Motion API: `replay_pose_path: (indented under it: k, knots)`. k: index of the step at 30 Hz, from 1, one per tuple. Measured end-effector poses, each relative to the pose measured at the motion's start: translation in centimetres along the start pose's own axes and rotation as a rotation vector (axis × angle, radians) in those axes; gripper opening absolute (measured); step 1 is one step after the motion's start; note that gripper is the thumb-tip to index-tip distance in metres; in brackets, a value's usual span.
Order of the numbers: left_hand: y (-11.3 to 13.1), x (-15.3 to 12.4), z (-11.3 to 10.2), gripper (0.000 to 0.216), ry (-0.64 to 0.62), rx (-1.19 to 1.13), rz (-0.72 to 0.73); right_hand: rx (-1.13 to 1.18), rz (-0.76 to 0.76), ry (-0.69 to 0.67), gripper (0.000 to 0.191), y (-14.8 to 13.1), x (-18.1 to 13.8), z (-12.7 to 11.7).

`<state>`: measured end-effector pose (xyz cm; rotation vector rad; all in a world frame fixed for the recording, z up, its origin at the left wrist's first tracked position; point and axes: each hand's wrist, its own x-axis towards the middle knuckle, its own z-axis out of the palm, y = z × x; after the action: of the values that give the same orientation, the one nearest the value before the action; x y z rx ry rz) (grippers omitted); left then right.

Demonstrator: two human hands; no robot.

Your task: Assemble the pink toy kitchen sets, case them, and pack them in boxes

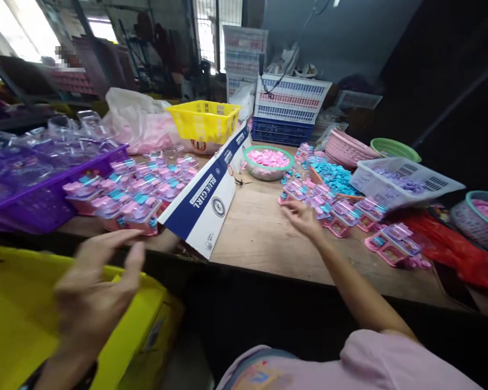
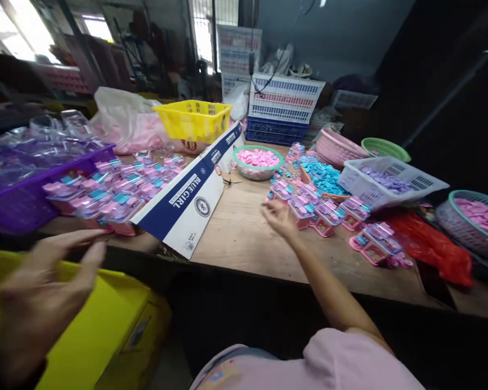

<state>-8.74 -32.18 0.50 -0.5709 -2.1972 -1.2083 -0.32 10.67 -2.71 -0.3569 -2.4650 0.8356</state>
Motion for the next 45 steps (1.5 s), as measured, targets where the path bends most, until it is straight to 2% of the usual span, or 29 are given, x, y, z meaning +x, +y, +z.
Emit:
replay_pose_path:
  k: [1, 2, 4, 6, 8, 10, 13, 15, 17, 19, 22, 24, 26, 29, 33, 35, 38, 41, 43, 45]
  knots:
    - [1.4, 0.3, 2.5, 0.021, -0.043, -0.001, 0.086, -0.103, 0.041, 0.098, 0.037, 2.3, 2.0, -2.1]
    - [2.5, 0.6, 5.0, 0.016, -0.12, -0.027, 0.16, -0.202, 0.076, 0.135, 0.041, 4.3, 4.0, -3.8]
    - [4.2, 0.9, 9.9, 0.017, -0.292, -0.101, 0.252, -0.363, 0.179, 0.107, 0.058, 7.4, 7.5, -6.0]
    - [5.3, 1.0, 14.1, 0.02, -0.439, -0.157, 0.305, -0.443, 0.286, 0.003, 0.08, 9.2, 10.2, -6.3]
    - [5.8, 0.9, 17.5, 0.022, -0.555, -0.179, 0.34, -0.442, 0.302, -0.096, 0.093, 10.0, 11.9, -5.2]
    - [6.0, 0.8, 20.1, 0.025, -0.639, -0.167, 0.36, -0.388, 0.221, -0.17, 0.091, 10.2, 12.6, -3.6]
    - [5.9, 1.2, 23.0, 0.039, -0.682, -0.108, 0.395, -0.252, 0.072, -0.322, 0.077, 10.1, 12.0, -2.0]
    - [5.7, 1.5, 24.6, 0.057, -0.677, -0.053, 0.41, -0.099, -0.045, -0.455, 0.078, 10.1, 10.8, -1.9]
    - [5.5, 1.8, 26.0, 0.074, -0.693, -0.003, 0.411, 0.003, -0.147, -0.482, 0.087, 10.4, 9.0, -2.6]
    - [5.5, 1.7, 27.0, 0.076, -0.745, -0.001, 0.4, -0.079, -0.123, -0.321, 0.084, 10.9, 6.8, -3.7]
    - [5.8, 1.0, 27.6, 0.061, -0.781, -0.078, 0.345, -0.421, 0.138, 0.031, 0.065, 12.1, 3.3, -5.1]
    - [6.1, 0.2, 27.4, 0.057, -0.735, -0.11, 0.276, -0.558, 0.267, 0.091, 0.067, 12.8, 1.3, -5.4]
    - [6.3, -0.6, 26.9, 0.057, -0.663, -0.105, 0.201, -0.557, 0.285, 0.048, 0.073, 12.9, -0.4, -5.2]
    - [6.3, -1.9, 25.8, 0.057, -0.578, -0.058, 0.1, -0.436, 0.217, 0.02, 0.077, 11.6, -2.6, -4.4]
    - [6.1, -2.5, 24.5, 0.069, -0.577, -0.1, -0.021, -0.126, 0.101, -0.091, 0.072, 8.9, -4.2, -3.5]
    - [6.2, -1.9, 24.2, 0.074, -0.613, -0.145, -0.177, 0.068, 0.196, -0.145, 0.069, 8.1, -4.1, -2.9]
    - [6.5, -0.3, 24.7, 0.079, -0.69, -0.216, -0.47, 0.256, 0.456, -0.181, 0.071, 7.4, -3.1, -1.7]
    - [6.8, 1.3, 25.6, 0.074, -0.846, -0.334, -0.698, 0.457, 0.647, -0.294, 0.071, 6.5, -2.5, -0.7]
    - [6.9, 1.8, 25.8, 0.07, -0.954, -0.369, -0.726, 0.586, 0.707, -0.352, 0.068, 5.5, -2.8, -0.5]
    - [7.0, 1.8, 25.5, 0.069, -0.986, -0.356, -0.69, 0.632, 0.723, -0.372, 0.067, 4.5, -3.4, -0.7]
